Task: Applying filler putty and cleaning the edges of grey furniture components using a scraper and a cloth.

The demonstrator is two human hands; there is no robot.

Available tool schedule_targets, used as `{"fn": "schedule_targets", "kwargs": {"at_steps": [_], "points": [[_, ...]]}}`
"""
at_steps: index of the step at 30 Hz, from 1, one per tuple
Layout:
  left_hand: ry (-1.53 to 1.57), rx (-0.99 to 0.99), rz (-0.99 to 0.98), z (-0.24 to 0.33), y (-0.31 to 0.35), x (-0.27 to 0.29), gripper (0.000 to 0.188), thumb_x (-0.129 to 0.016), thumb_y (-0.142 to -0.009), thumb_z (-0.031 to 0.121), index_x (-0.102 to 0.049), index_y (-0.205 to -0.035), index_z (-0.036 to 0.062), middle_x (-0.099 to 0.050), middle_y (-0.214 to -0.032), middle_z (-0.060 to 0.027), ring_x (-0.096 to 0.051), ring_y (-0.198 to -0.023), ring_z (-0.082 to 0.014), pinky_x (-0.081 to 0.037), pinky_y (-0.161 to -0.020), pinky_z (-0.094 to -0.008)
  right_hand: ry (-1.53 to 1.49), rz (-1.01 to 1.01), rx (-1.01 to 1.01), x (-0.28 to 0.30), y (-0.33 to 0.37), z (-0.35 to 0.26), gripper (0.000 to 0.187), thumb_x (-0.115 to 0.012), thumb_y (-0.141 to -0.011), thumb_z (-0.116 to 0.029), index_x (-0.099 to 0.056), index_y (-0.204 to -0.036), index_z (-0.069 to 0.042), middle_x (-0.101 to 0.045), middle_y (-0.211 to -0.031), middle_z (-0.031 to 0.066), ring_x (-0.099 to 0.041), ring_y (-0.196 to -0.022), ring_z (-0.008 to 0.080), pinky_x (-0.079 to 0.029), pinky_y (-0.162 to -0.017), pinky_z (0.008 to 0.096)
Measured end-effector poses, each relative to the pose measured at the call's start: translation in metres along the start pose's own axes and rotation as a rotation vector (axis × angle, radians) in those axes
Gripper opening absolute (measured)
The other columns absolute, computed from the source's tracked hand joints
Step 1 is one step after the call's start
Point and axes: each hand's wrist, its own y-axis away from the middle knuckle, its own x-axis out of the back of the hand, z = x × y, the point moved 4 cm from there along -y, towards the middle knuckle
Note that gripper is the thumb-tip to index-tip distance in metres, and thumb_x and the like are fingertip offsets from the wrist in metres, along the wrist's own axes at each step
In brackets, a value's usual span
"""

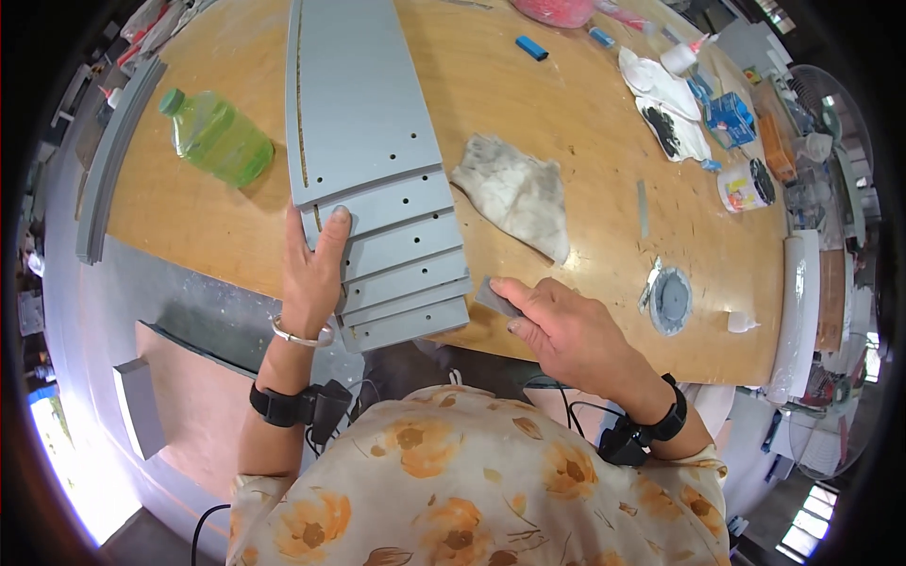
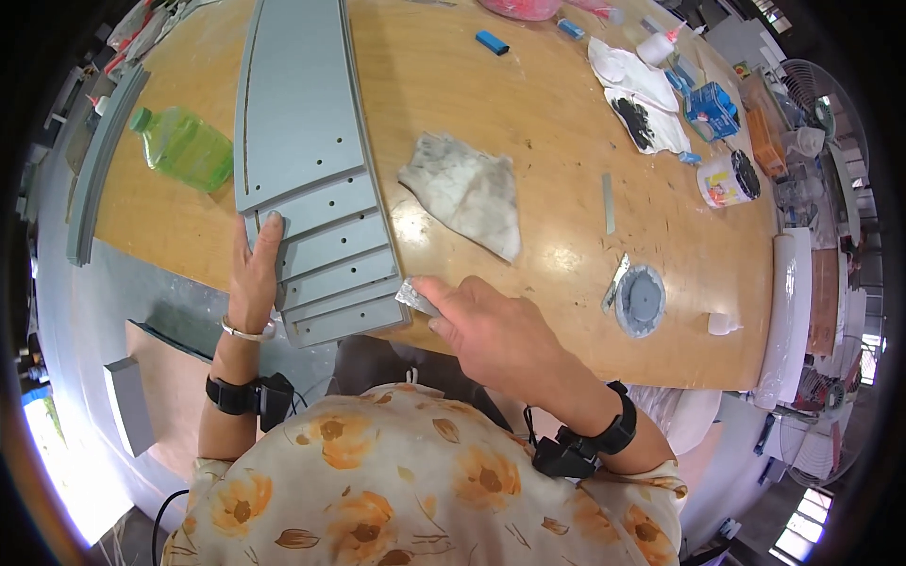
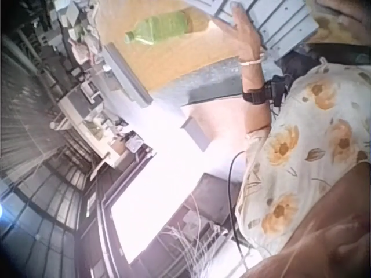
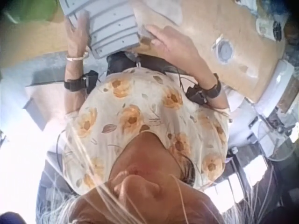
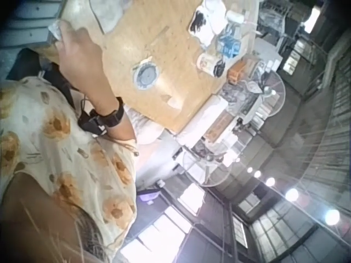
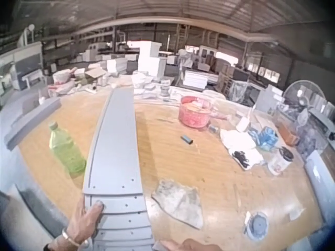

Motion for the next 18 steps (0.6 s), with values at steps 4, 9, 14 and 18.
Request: {"fn": "schedule_targets", "kwargs": {"at_steps": [4, 9, 14, 18], "points": [[0.106, 0.149, -0.056, -0.008, 0.0, -0.002, 0.053, -0.056, -0.09, 0.033, -0.042, -0.124, -0.0053, -0.056, -0.108, -0.0153, -0.052, -0.097, -0.0219, -0.042, -0.086, -0.0332, 0.049, -0.019, -0.028, 0.0, -0.006, -0.003, 0.038, -0.055, -0.087, -0.016, -0.048, -0.124, -0.013, -0.055, -0.079, 0.0097, -0.057, -0.065, 0.0277, -0.046, -0.054, 0.0368], [0.087, 0.163, -0.058, -0.016, -0.001, -0.001, 0.055, -0.056, -0.09, 0.035, -0.041, -0.125, -0.0051, -0.055, -0.11, -0.0149, -0.051, -0.098, -0.0215, -0.042, -0.087, -0.0326, 0.109, 0.033, 0.051, 0.0, -0.011, -0.007, 0.037, -0.058, -0.086, -0.016, -0.05, -0.122, -0.012, -0.054, -0.073, 0.0086, -0.055, -0.055, 0.0257, -0.045, -0.046, 0.0351], [0.138, 0.181, -0.068, -0.012, -0.001, -0.003, 0.058, -0.056, -0.089, 0.037, -0.04, -0.126, -0.0051, -0.054, -0.111, -0.0145, -0.051, -0.099, -0.0213, -0.042, -0.087, -0.0325, 0.119, 0.056, 0.077, -0.005, -0.013, -0.009, 0.036, -0.059, -0.085, -0.016, -0.052, -0.12, -0.011, -0.053, -0.071, 0.0077, -0.053, -0.052, 0.0231, -0.044, -0.042, 0.0333], [0.093, 0.16, -0.059, -0.011, -0.001, -0.003, 0.059, -0.056, -0.089, 0.038, -0.041, -0.126, -0.0053, -0.054, -0.111, -0.0146, -0.051, -0.099, -0.0212, -0.042, -0.087, -0.0326, 0.155, 0.045, 0.086, -0.007, -0.015, -0.006, 0.036, -0.058, -0.085, -0.014, -0.053, -0.12, -0.01, -0.052, -0.07, 0.0075, -0.052, -0.051, 0.022, -0.043, -0.041, 0.0328]]}}
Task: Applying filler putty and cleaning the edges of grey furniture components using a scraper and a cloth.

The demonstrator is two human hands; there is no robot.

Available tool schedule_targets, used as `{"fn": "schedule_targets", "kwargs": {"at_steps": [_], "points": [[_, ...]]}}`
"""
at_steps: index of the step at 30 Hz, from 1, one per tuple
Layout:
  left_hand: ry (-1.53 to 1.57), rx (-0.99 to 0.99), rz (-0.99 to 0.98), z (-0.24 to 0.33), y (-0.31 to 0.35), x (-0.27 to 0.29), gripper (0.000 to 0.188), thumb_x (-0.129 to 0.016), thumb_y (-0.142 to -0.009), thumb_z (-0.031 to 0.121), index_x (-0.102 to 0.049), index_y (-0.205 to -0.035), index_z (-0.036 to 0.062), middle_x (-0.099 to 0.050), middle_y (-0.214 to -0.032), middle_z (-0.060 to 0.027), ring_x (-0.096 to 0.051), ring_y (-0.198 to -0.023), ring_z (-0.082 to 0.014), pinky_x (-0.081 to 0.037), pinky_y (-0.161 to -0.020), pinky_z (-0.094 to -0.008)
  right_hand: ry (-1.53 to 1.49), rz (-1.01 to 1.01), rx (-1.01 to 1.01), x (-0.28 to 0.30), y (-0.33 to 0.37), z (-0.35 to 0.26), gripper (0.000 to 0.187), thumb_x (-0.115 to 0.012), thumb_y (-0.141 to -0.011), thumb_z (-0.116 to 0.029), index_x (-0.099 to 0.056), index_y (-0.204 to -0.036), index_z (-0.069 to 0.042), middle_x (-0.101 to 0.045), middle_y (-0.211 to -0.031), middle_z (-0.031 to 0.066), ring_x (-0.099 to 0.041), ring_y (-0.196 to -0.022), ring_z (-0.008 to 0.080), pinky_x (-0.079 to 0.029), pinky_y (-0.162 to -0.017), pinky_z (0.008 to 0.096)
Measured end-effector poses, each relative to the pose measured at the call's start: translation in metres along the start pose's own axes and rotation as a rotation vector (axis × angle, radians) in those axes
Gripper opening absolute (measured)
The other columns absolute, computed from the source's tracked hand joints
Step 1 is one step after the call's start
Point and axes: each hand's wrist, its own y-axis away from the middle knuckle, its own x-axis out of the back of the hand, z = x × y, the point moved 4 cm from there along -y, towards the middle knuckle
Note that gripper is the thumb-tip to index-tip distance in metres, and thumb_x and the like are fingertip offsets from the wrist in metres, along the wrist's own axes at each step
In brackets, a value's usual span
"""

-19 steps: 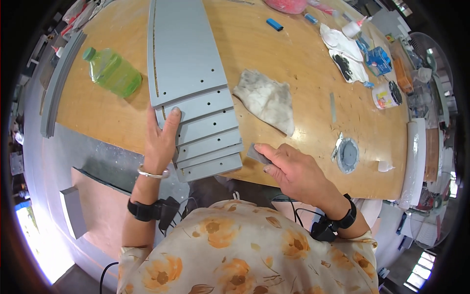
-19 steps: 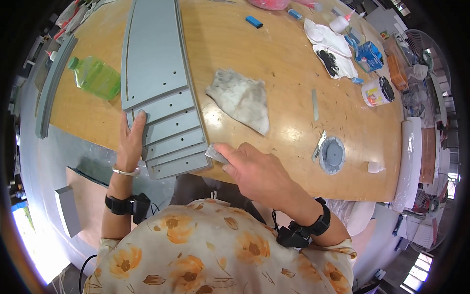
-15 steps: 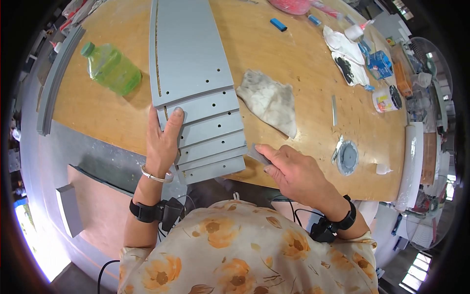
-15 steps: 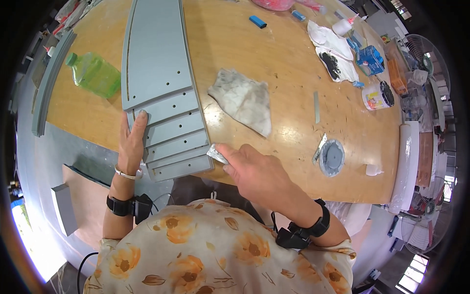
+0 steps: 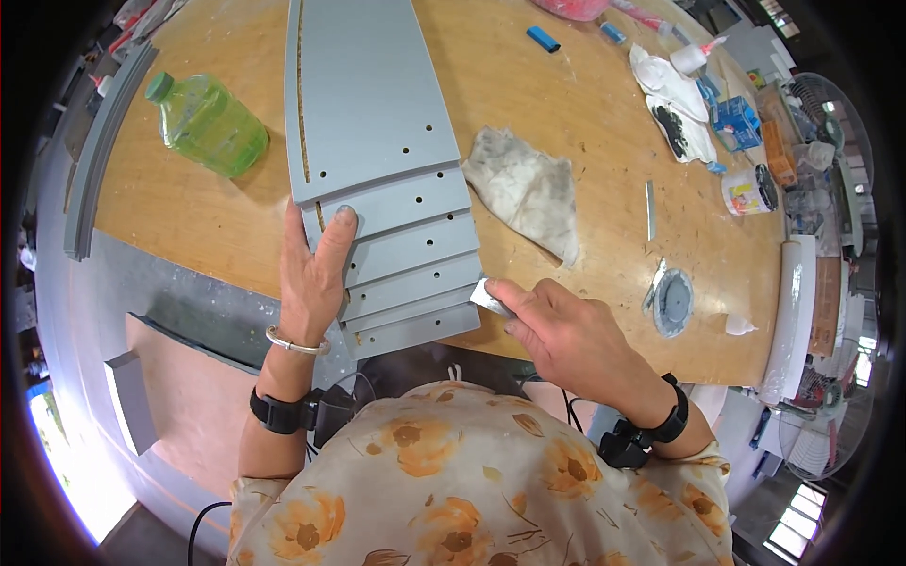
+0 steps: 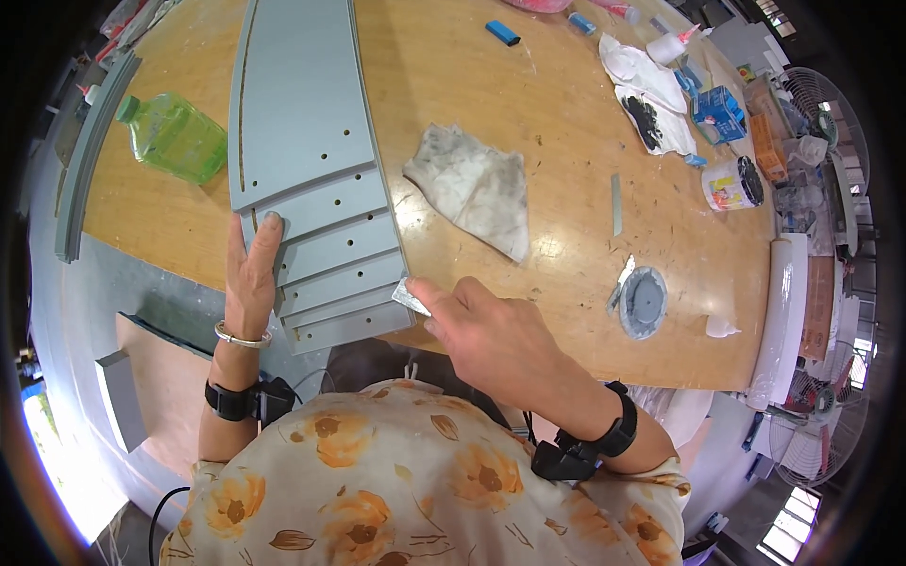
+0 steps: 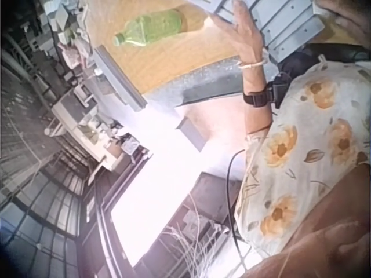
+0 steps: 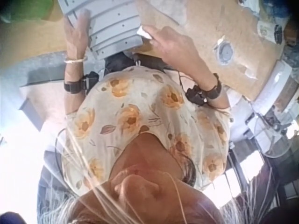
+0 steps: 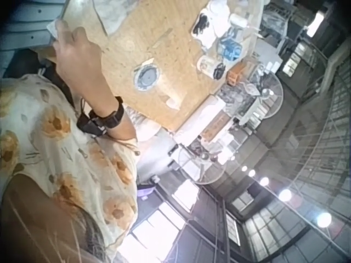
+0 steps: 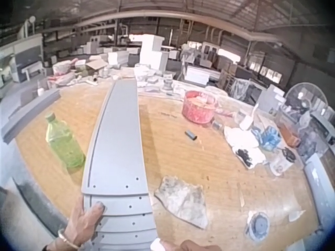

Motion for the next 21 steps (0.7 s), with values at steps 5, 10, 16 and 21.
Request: {"fn": "schedule_targets", "kwargs": {"at_steps": [5, 10, 16, 21], "points": [[0.002, -0.013, -0.006, 0.002, 0.0, 0.001, 0.057, -0.056, -0.088, 0.038, -0.042, -0.124, -0.0053, -0.054, -0.111, -0.0148, -0.05, -0.099, -0.0213, -0.04, -0.089, -0.0326, 0.107, -0.017, 0.01, -0.001, 0.001, -0.001, 0.04, -0.057, -0.081, -0.009, -0.053, -0.121, -0.008, -0.05, -0.07, 0.0072, -0.051, -0.05, 0.0213, -0.042, -0.04, 0.0317], [0.073, 0.019, -0.006, 0.0, 0.001, 0.0, 0.058, -0.057, -0.088, 0.037, -0.042, -0.124, -0.0058, -0.054, -0.112, -0.0145, -0.049, -0.101, -0.0213, -0.039, -0.09, -0.0327, 0.168, -0.057, -0.005, 0.007, -0.001, -0.003, 0.046, -0.055, -0.077, -0.001, -0.052, -0.122, -0.007, -0.051, -0.071, 0.0084, -0.052, -0.051, 0.0219, -0.042, -0.042, 0.0324], [0.066, 0.01, 0.001, 0.0, 0.0, 0.0, 0.058, -0.057, -0.088, 0.037, -0.042, -0.125, -0.006, -0.053, -0.114, -0.0145, -0.048, -0.103, -0.0214, -0.038, -0.091, -0.0323, 0.151, -0.168, -0.088, 0.017, -0.013, -0.014, 0.036, -0.057, -0.085, -0.013, -0.053, -0.121, -0.011, -0.053, -0.069, 0.0073, -0.053, -0.056, 0.0237, -0.044, -0.047, 0.0351], [0.05, 0.032, 0.002, 0.004, 0.002, 0.0, 0.055, -0.056, -0.089, 0.035, -0.042, -0.124, -0.0051, -0.053, -0.112, -0.0137, -0.049, -0.1, -0.0207, -0.039, -0.09, -0.0322, 0.235, -0.267, -0.101, 0.017, -0.014, -0.012, 0.033, -0.054, -0.085, -0.012, -0.053, -0.118, -0.012, -0.054, -0.069, 0.0113, -0.056, -0.059, 0.0271, -0.044, -0.049, 0.0377]]}}
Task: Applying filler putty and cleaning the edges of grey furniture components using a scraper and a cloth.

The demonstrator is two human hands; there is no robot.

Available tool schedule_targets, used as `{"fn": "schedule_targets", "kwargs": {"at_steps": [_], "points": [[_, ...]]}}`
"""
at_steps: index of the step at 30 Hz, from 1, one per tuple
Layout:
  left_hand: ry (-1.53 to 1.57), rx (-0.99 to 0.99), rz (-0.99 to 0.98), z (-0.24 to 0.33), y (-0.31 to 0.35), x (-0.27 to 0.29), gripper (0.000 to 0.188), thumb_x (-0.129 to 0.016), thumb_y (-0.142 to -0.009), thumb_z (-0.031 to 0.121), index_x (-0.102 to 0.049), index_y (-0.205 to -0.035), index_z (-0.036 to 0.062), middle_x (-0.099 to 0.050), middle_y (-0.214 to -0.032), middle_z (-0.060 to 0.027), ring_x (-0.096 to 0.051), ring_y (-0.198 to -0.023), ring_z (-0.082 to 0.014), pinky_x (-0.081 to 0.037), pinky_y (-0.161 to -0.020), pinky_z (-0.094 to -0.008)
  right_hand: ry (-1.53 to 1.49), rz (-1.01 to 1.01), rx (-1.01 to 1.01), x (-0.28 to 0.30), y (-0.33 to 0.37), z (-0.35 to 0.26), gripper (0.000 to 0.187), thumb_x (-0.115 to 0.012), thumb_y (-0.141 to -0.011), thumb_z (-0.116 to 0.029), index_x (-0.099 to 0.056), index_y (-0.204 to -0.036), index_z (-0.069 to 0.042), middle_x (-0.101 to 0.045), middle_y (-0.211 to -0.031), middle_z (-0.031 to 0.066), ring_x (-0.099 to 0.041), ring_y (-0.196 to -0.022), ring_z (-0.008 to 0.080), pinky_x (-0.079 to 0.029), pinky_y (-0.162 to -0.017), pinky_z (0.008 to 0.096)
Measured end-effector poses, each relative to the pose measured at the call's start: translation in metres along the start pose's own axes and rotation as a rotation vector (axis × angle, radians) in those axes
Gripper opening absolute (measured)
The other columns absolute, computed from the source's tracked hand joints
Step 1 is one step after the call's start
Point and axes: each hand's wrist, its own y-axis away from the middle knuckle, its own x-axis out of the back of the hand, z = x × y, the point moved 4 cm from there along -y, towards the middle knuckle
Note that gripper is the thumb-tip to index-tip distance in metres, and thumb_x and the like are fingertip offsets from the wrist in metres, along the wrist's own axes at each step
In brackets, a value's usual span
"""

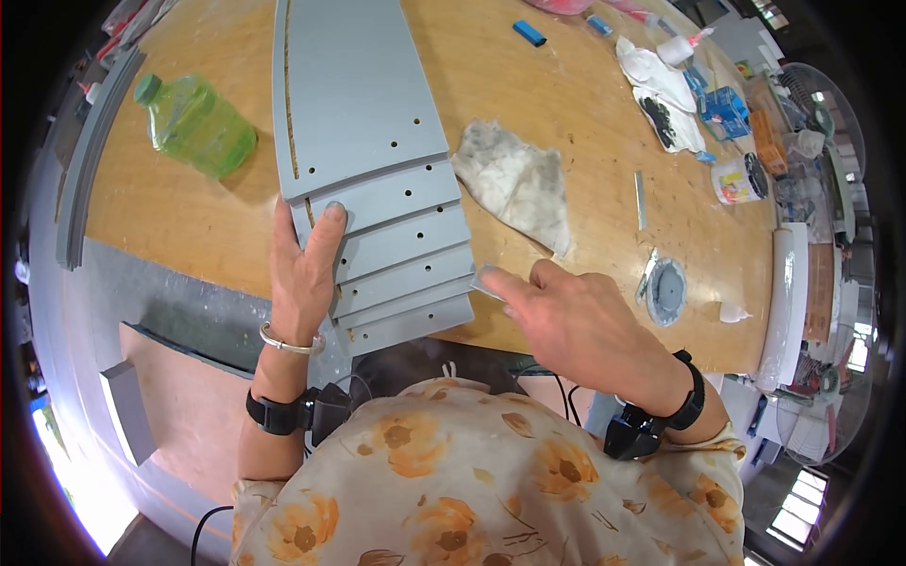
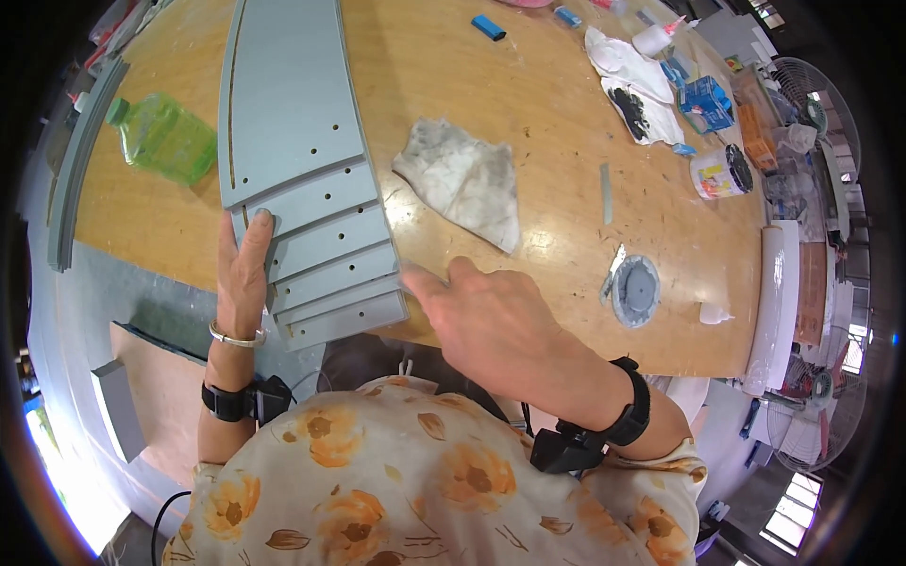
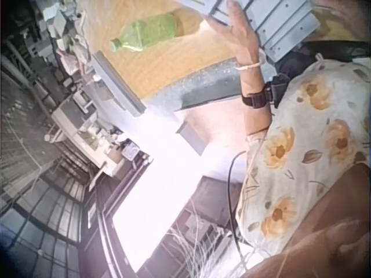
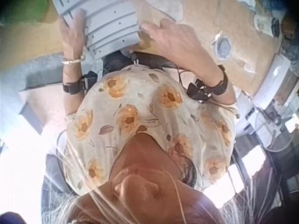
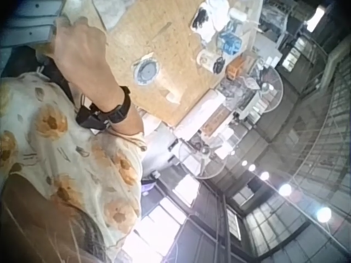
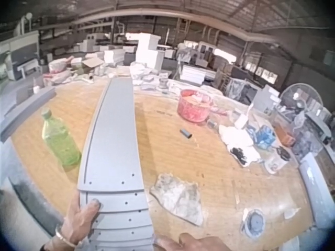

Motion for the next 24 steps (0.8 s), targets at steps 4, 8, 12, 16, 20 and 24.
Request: {"fn": "schedule_targets", "kwargs": {"at_steps": [4, 8, 12, 16, 20, 24], "points": [[-0.036, -0.018, -0.01, 0.0, 0.001, -0.001, 0.054, -0.056, -0.089, 0.034, -0.042, -0.124, -0.0048, -0.054, -0.112, -0.0128, -0.049, -0.099, -0.02, -0.04, -0.089, -0.0321, -0.072, -0.01, -0.067, 0.0, 0.002, 0.015, 0.03, -0.054, -0.085, -0.012, -0.054, -0.116, -0.013, -0.054, -0.069, 0.0126, -0.058, -0.063, 0.0293, -0.046, -0.053, 0.0394], [0.014, 0.004, 0.012, 0.001, 0.002, -0.002, 0.054, -0.055, -0.089, 0.033, -0.041, -0.125, -0.005, -0.054, -0.111, -0.012, -0.048, -0.099, -0.0189, -0.04, -0.088, -0.0314, -0.204, 0.138, -0.08, 0.011, -0.002, 0.017, 0.032, -0.053, -0.085, -0.012, -0.053, -0.117, -0.013, -0.055, -0.072, 0.0139, -0.058, -0.068, 0.0317, -0.047, -0.059, 0.0404], [0.036, -0.031, 0.025, -0.005, -0.001, -0.003, 0.052, -0.055, -0.089, 0.033, -0.042, -0.123, -0.0054, -0.053, -0.111, -0.0125, -0.048, -0.097, -0.0195, -0.04, -0.088, -0.0312, -0.149, -0.039, -0.081, 0.009, -0.01, 0.003, 0.034, -0.05, -0.085, -0.01, -0.053, -0.119, -0.014, -0.055, -0.074, 0.0152, -0.057, -0.067, 0.0327, -0.047, -0.059, 0.0395], [-0.088, -0.022, 0.027, 0.005, 0.001, -0.001, 0.05, -0.054, -0.089, 0.032, -0.044, -0.12, -0.006, -0.054, -0.109, -0.0139, -0.048, -0.096, -0.0208, -0.04, -0.087, -0.0316, -0.045, -0.106, -0.112, 0.004, -0.006, -0.001, 0.036, -0.048, -0.085, -0.009, -0.052, -0.121, -0.012, -0.054, -0.075, 0.0156, -0.056, -0.066, 0.0333, -0.046, -0.058, 0.039], [-0.148, -0.027, 0.06, 0.005, 0.0, -0.001, 0.048, -0.054, -0.088, 0.03, -0.046, -0.119, -0.0065, -0.054, -0.108, -0.0151, -0.048, -0.095, -0.0215, -0.04, -0.086, -0.0324, -0.103, -0.014, -0.011, -0.002, 0.001, 0.014, 0.042, -0.053, -0.084, -0.01, -0.049, -0.126, -0.009, -0.054, -0.075, 0.0143, -0.057, -0.066, 0.0297, -0.047, -0.058, 0.0363], [-0.21, -0.02, 0.095, -0.002, 0.003, 0.004, 0.048, -0.053, -0.089, 0.03, -0.045, -0.12, -0.006, -0.054, -0.109, -0.0144, -0.048, -0.096, -0.0212, -0.039, -0.088, -0.0329, -0.712, 0.428, -0.091, 0.024, 0.006, 0.031, 0.049, -0.057, -0.083, -0.013, -0.043, -0.129, -0.002, -0.054, -0.073, 0.0113, -0.057, -0.065, 0.0226, -0.046, -0.059, 0.0361]]}}
